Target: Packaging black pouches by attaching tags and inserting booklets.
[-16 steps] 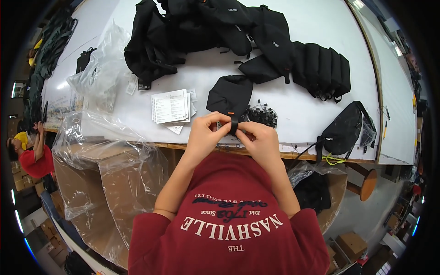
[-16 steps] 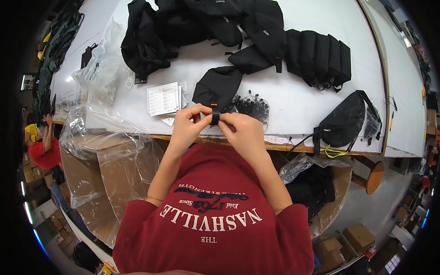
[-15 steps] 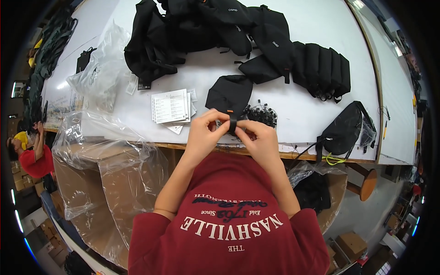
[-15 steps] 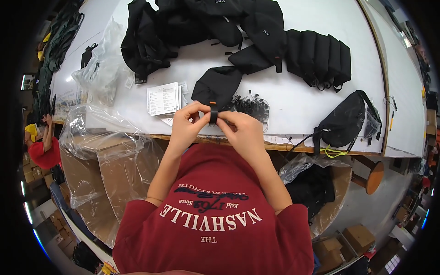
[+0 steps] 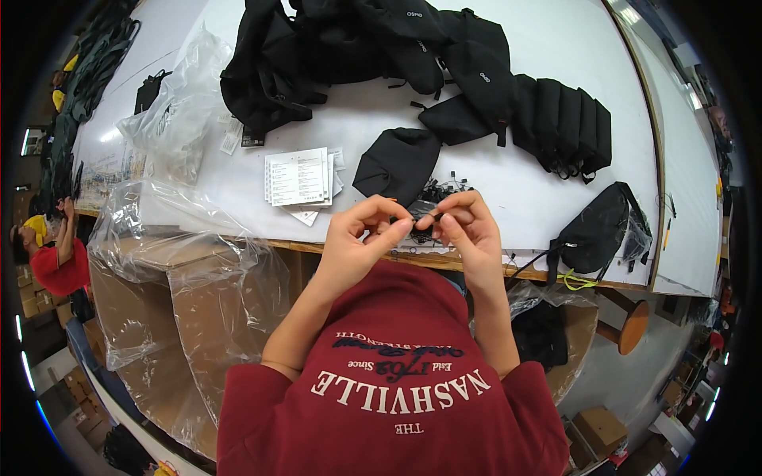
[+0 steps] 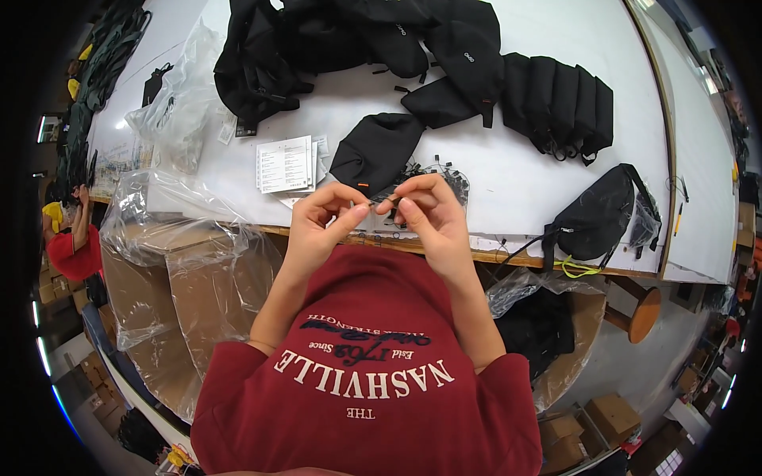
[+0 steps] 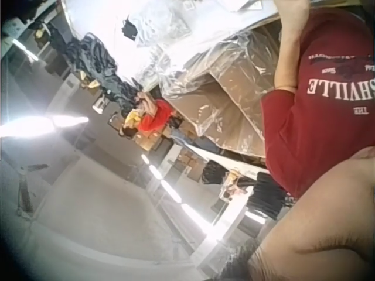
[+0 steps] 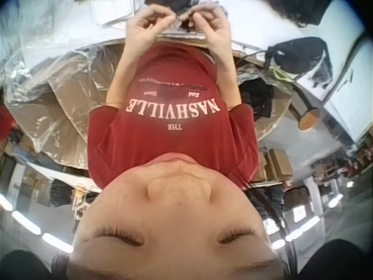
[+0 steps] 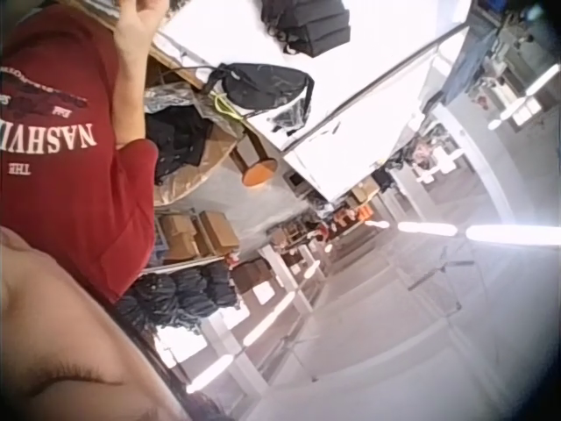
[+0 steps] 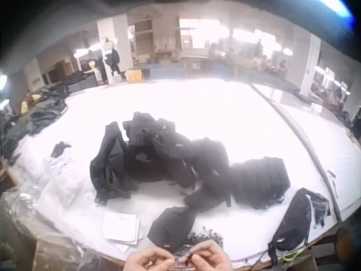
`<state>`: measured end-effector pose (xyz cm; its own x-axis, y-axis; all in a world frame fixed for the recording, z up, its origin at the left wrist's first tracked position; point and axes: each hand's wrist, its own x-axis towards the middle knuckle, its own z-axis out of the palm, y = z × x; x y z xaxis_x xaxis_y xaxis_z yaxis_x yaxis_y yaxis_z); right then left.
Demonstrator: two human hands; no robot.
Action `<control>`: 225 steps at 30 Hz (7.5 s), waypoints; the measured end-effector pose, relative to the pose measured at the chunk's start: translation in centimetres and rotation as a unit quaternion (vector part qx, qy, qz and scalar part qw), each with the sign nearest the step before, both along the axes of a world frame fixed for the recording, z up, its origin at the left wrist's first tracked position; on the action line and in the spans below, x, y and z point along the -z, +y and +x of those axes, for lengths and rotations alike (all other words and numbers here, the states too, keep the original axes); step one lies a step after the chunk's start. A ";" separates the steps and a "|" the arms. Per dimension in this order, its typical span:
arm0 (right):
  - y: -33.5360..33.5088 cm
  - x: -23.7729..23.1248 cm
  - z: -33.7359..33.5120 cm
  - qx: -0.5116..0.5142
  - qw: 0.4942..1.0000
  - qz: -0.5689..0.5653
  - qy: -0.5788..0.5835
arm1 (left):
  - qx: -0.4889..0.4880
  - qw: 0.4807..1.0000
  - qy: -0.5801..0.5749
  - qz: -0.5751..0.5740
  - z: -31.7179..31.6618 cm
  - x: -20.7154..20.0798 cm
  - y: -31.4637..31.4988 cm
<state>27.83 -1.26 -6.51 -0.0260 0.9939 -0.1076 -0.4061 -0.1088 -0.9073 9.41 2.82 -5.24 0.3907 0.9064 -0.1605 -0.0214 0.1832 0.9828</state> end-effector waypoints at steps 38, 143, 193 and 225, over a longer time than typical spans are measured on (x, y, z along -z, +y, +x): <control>1.3 5.8 1.1 -0.033 0.972 -0.220 -0.082 | 0.165 0.960 0.007 0.226 0.3 -4.0 -0.5; -4.8 -0.1 12.2 -0.170 0.911 -0.146 -0.345 | 0.427 0.894 0.133 -0.017 -7.7 -1.6 -3.4; -1.1 -4.0 -0.2 -0.222 0.804 0.049 -0.550 | 0.363 0.793 0.263 0.412 -3.6 -2.5 -0.1; -0.5 -5.2 1.2 0.002 0.622 0.409 -0.668 | -0.113 0.868 0.167 0.454 -2.8 -1.5 2.9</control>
<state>29.02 -1.72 -1.28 -0.4542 0.7297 0.5112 0.7698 0.6102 -0.1871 6.58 5.76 -3.75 0.2557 0.7655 0.5904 0.3582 -0.6423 0.6776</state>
